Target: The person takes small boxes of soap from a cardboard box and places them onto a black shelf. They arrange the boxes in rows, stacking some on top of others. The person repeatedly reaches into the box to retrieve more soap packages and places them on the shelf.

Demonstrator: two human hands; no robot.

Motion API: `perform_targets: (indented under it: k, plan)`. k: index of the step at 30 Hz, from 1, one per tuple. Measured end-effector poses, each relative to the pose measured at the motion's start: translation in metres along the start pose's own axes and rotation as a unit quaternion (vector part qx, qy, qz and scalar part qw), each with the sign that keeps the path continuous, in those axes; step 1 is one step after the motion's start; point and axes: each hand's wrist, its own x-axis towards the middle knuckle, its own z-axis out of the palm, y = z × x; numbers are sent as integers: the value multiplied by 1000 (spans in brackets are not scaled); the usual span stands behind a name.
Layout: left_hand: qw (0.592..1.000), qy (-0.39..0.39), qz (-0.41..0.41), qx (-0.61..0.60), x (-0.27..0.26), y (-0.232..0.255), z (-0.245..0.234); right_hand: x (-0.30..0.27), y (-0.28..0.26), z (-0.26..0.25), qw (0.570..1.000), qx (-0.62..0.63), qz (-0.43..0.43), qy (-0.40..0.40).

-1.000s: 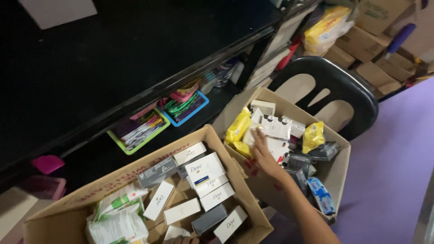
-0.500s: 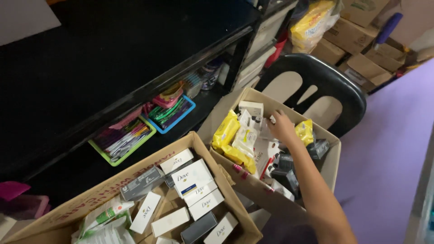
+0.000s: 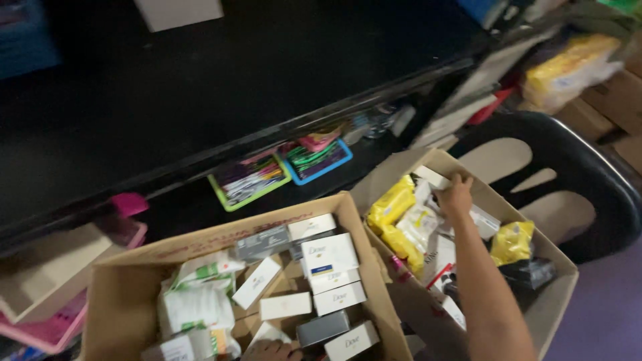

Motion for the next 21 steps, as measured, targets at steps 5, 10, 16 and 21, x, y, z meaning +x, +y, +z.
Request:
perform_targets:
  k: [5,10,16,21]
  plan:
    - [944,-212,-129,-215,56,-27,-85,-22,-18,-50,997,41,-55,23]
    - [903,-184,-162,-354,115,-88,-183,-79,-122,-183,987,155,-45,20]
    - [784,-186,-359,-471,177,-148,-291,-198,-247,-248,896,380,-199,-113]
    - [229,228,-355,-877,157,-172,-293,-290,-311,-185,797,296,-517,-100]
